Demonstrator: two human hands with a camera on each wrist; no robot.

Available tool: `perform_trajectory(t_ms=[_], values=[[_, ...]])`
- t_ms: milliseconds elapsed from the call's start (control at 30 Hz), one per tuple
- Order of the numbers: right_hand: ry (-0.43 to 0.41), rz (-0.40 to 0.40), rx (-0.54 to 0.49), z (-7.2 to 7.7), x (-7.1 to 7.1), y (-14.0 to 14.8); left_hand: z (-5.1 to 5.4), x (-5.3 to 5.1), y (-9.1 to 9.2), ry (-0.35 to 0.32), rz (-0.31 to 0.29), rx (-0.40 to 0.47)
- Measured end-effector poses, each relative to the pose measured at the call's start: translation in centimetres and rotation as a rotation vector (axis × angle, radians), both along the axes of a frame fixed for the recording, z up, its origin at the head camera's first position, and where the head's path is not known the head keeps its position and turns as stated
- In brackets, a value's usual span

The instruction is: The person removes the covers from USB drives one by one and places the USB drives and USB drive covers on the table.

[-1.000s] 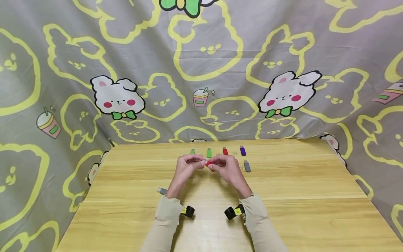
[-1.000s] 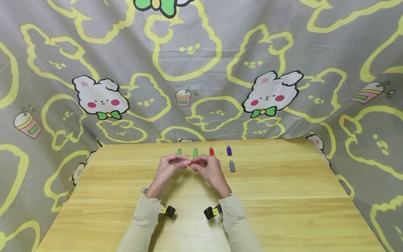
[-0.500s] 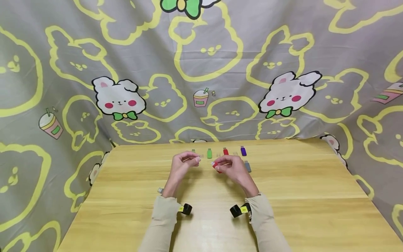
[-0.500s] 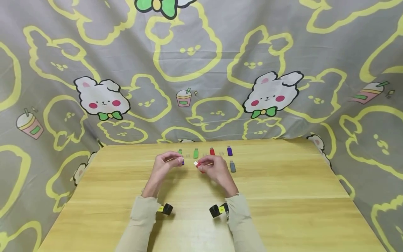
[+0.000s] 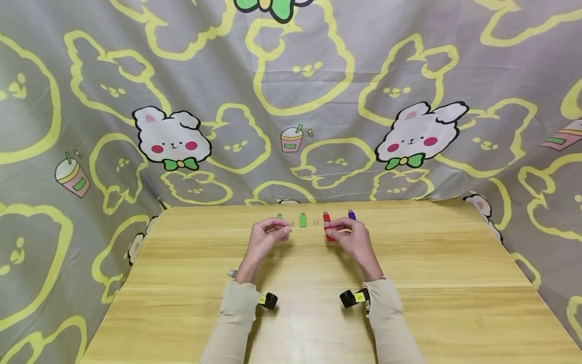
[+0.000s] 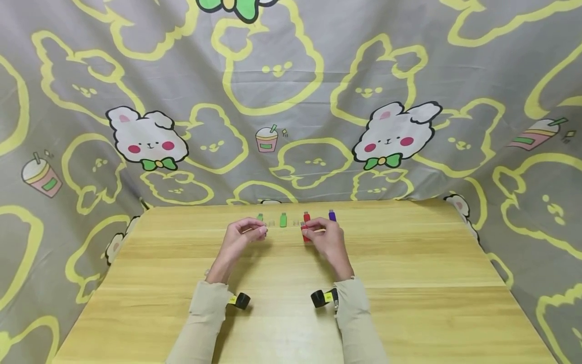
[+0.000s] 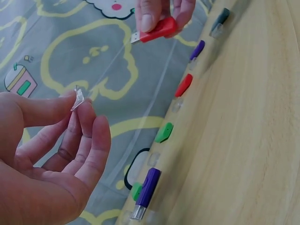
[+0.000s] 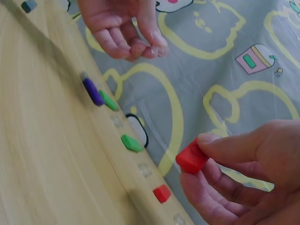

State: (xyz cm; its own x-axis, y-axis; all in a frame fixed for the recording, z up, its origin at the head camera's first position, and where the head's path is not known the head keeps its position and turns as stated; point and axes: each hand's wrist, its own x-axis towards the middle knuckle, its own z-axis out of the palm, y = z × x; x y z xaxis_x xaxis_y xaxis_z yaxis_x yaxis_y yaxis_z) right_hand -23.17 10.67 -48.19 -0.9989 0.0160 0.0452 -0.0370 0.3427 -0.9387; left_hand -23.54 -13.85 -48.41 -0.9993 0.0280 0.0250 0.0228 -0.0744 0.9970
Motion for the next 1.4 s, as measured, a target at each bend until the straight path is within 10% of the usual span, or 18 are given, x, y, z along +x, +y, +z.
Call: perform_trajectory(t_ms=[400,1400], values=[[0.074,-0.173,0.291,-1.4,-0.4,0.1,0.0,0.1,0.2,-0.021,-0.008,-0.008],[0.111,-0.148,0.559,-2.1,0.2,-1.2,-0.2,0.4,0.7,-0.013,-0.058,-0.070]])
